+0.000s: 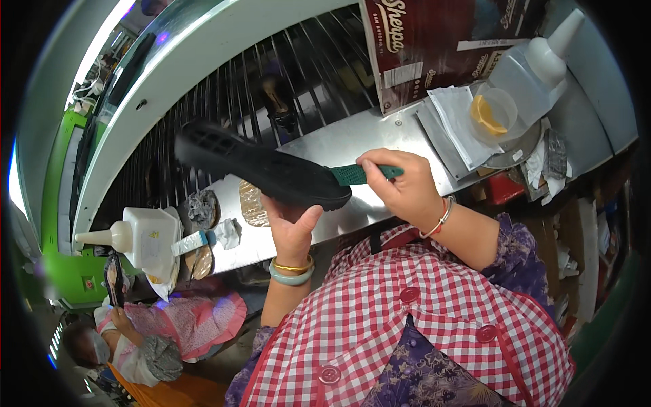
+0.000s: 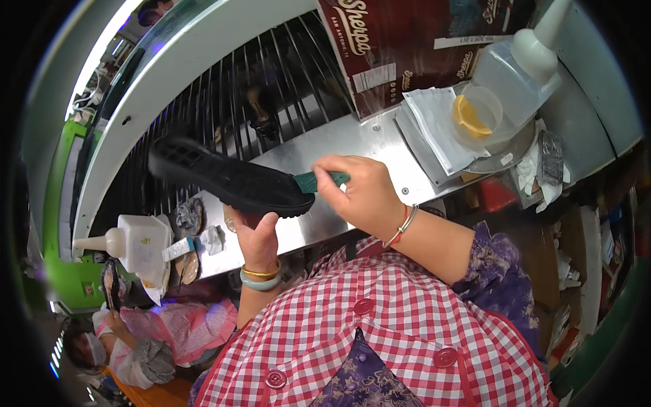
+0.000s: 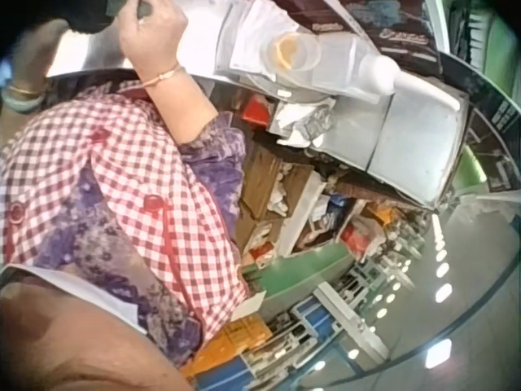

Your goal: The person cleans the soles of black shoe soles using a green brush. They repeatedly dip the brush into a small container of liquid and scrub the textured bottom of the soles. The person handles the soles one at a time, turning them over to clean different areas before placing them on a nearby conveyor belt.

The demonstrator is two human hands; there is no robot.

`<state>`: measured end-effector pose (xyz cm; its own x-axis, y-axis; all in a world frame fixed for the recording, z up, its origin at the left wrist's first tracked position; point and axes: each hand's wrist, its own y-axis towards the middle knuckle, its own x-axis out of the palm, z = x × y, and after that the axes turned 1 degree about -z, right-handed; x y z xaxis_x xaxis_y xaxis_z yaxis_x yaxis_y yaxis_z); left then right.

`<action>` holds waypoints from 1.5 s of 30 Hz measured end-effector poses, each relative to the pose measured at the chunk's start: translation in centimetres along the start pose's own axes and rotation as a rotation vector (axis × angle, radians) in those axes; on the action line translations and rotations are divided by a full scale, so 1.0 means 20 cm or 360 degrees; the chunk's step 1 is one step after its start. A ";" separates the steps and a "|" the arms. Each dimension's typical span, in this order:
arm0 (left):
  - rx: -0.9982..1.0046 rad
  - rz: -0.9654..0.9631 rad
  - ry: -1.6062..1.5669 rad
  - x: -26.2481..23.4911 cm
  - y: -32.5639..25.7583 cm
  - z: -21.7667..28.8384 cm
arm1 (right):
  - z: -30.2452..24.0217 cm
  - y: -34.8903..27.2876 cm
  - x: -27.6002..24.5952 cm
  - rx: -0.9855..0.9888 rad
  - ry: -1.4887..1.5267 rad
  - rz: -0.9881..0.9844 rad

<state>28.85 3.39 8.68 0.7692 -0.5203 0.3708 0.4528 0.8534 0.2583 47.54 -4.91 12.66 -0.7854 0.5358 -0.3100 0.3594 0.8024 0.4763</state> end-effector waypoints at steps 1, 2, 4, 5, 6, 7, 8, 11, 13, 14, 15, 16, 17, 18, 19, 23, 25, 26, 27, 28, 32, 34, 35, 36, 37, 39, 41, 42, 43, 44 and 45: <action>0.0078 -0.0024 0.0131 -0.01 -0.02 -0.01 | 0.04 -0.02 -0.01 0.0107 0.0106 0.0040; 0.0164 -0.0045 0.0261 -0.01 -0.02 -0.02 | 0.06 -0.03 -0.02 0.0206 0.0214 0.0076; 0.0238 -0.0118 0.0385 0.02 -0.03 -0.01 | 0.08 -0.02 -0.01 0.0282 0.0411 0.0198; 0.0294 -0.0154 0.0455 0.02 -0.03 -0.01 | 0.07 -0.02 -0.01 0.0323 0.0513 0.0264; 0.0351 -0.0190 0.0523 0.03 -0.03 -0.01 | 0.07 -0.02 0.00 0.0355 0.0459 0.0201; 0.0394 -0.0248 0.0598 0.04 -0.03 -0.01 | 0.07 -0.02 0.01 0.0387 0.0406 0.0137; 0.0454 -0.0301 0.0665 0.06 -0.01 0.01 | 0.07 -0.01 0.01 0.0401 0.0346 0.0067; 0.0445 -0.0365 0.0812 0.09 -0.01 0.03 | 0.08 -0.01 0.01 0.0494 0.0605 0.0221; 0.0410 -0.0409 0.1167 0.06 -0.02 0.00 | 0.10 -0.03 0.00 0.0617 0.0673 0.0212; 0.0405 -0.0426 0.1344 0.04 -0.03 0.00 | 0.11 -0.01 -0.01 0.0682 0.0649 0.0142; 0.0384 -0.0427 0.1615 0.03 -0.03 -0.01 | 0.13 0.00 -0.03 0.0747 0.0625 0.0070; 0.0482 -0.0573 0.1806 -0.01 -0.03 -0.04 | 0.14 0.00 -0.05 0.0811 0.0601 -0.0004; 0.0603 -0.0703 0.1995 -0.05 -0.03 -0.04 | 0.14 0.01 -0.09 0.0828 0.0701 0.0084; 0.0509 -0.0511 0.1670 -0.09 -0.02 -0.05 | 0.16 0.01 -0.12 0.0772 0.0739 0.0169; 0.0403 -0.0284 0.1335 -0.08 -0.04 -0.06 | 0.16 0.03 -0.14 0.0774 0.0805 0.0243; -0.0631 0.0043 -0.0286 -0.07 -0.10 0.03 | 0.07 0.14 -0.17 0.0668 0.1039 0.0112; -0.0872 -0.0204 -0.1108 -0.05 -0.10 0.11 | 0.04 0.18 -0.14 0.0603 0.1117 -0.0093; -0.1009 -0.0190 -0.1452 -0.08 -0.14 0.07 | 0.03 0.20 -0.11 0.0569 0.1109 -0.0231; -0.1052 -0.0177 -0.1529 -0.11 -0.19 0.04 | 0.03 0.21 -0.07 0.0544 0.1111 -0.0363; -0.1093 -0.0166 -0.1608 -0.13 -0.24 0.00 | 0.02 0.22 -0.03 0.0517 0.1112 -0.0494; -0.1202 -0.0239 -0.1942 -0.15 -0.29 -0.06 | 0.01 0.22 0.12 0.0552 0.1049 -0.0860; -0.1168 -0.0198 -0.1917 -0.15 -0.30 -0.05 | 0.01 0.19 0.19 0.0609 0.1077 -0.0928; -0.1174 -0.0182 -0.1953 -0.15 -0.30 -0.06 | 0.01 0.17 0.22 0.0623 0.1105 -0.0945; -0.1183 -0.0167 -0.1990 -0.15 -0.29 -0.06 | 0.01 0.15 0.24 0.0637 0.1132 -0.0959; -0.1172 -0.0173 -0.1978 -0.15 -0.29 -0.06 | 0.00 0.14 0.26 0.0588 0.1041 -0.0943; -0.1172 -0.0194 -0.1968 -0.15 -0.28 -0.06 | -0.02 0.11 0.30 0.0496 0.0742 -0.0848; -0.1165 -0.0146 -0.1984 -0.15 -0.28 -0.06 | 0.00 0.10 0.31 0.0452 0.0520 -0.0735; -0.1161 -0.0123 -0.1988 -0.15 -0.28 -0.06 | 0.02 0.10 0.30 0.0468 0.0468 -0.0708; -0.1150 -0.0164 -0.1974 -0.17 -0.29 -0.08 | 0.06 0.11 0.27 0.0484 0.0416 -0.0679; -0.1130 -0.0185 -0.1948 -0.17 -0.29 -0.08 | 0.08 0.11 0.25 0.0503 0.0361 -0.0648; -0.1110 -0.0206 -0.1922 -0.18 -0.29 -0.08 | 0.09 0.11 0.25 0.0541 0.0514 -0.0556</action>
<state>24.12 0.33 4.46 0.0086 0.0040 1.0000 0.8920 0.4519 -0.0095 45.33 -0.07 10.66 -0.9810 0.1601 -0.1092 0.1514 0.9849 0.0834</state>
